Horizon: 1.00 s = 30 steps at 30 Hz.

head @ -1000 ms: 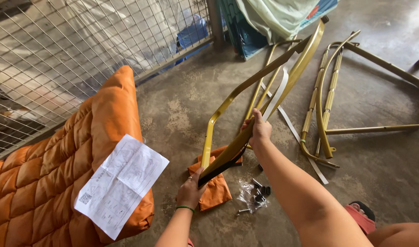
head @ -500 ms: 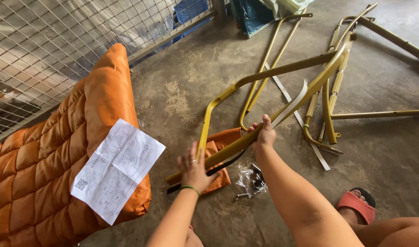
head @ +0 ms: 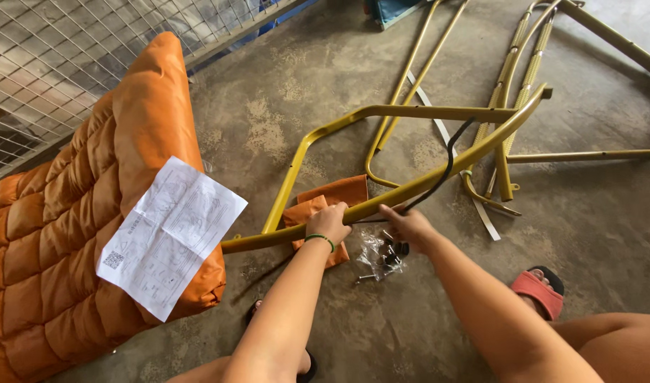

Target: The person retrieves an instruction sheet from a cabinet, then sits on the floor to assemble a chair. They unfold the instructions, handle an orange cushion, unpack hardware, and attach black rubber strips to the metal frame legs.

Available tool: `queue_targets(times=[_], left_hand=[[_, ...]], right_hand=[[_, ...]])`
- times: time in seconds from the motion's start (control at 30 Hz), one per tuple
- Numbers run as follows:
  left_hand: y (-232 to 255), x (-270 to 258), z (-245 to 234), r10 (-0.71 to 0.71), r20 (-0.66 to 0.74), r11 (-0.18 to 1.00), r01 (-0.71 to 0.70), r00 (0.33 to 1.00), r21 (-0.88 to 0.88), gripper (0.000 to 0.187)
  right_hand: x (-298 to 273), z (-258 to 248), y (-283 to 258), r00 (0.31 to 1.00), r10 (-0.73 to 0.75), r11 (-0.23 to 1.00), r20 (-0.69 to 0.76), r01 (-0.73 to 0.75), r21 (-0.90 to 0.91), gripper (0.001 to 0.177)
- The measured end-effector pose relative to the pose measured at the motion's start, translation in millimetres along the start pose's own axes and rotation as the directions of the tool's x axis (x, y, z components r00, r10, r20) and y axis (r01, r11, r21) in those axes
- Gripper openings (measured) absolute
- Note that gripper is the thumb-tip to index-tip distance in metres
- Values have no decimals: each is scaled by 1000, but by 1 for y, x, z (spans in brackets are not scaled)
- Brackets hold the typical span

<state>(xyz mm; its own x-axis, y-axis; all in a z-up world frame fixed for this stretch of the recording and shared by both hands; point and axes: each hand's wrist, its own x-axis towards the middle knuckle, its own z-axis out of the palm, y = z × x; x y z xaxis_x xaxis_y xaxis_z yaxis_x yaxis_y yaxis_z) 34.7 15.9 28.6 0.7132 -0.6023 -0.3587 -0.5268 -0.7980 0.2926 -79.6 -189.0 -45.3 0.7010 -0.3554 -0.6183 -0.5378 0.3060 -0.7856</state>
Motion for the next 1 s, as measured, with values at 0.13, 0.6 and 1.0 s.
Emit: queue_targets(times=[0.13,0.6,1.0], left_hand=[[6,0,16,27,51,1000,-27,998,5,47],[5,-1,1,63,228,997,-52,972,-52,73],[19,5,-2,167,256,986,-158,952,-56,71]], right_hand=[[5,-53,21,997,-52,955,-63,68,289,25],[46,-162,50,931,-241,695,-272,362,621,9],[91,-120,20,919,-18,179,-395,392,903,16]])
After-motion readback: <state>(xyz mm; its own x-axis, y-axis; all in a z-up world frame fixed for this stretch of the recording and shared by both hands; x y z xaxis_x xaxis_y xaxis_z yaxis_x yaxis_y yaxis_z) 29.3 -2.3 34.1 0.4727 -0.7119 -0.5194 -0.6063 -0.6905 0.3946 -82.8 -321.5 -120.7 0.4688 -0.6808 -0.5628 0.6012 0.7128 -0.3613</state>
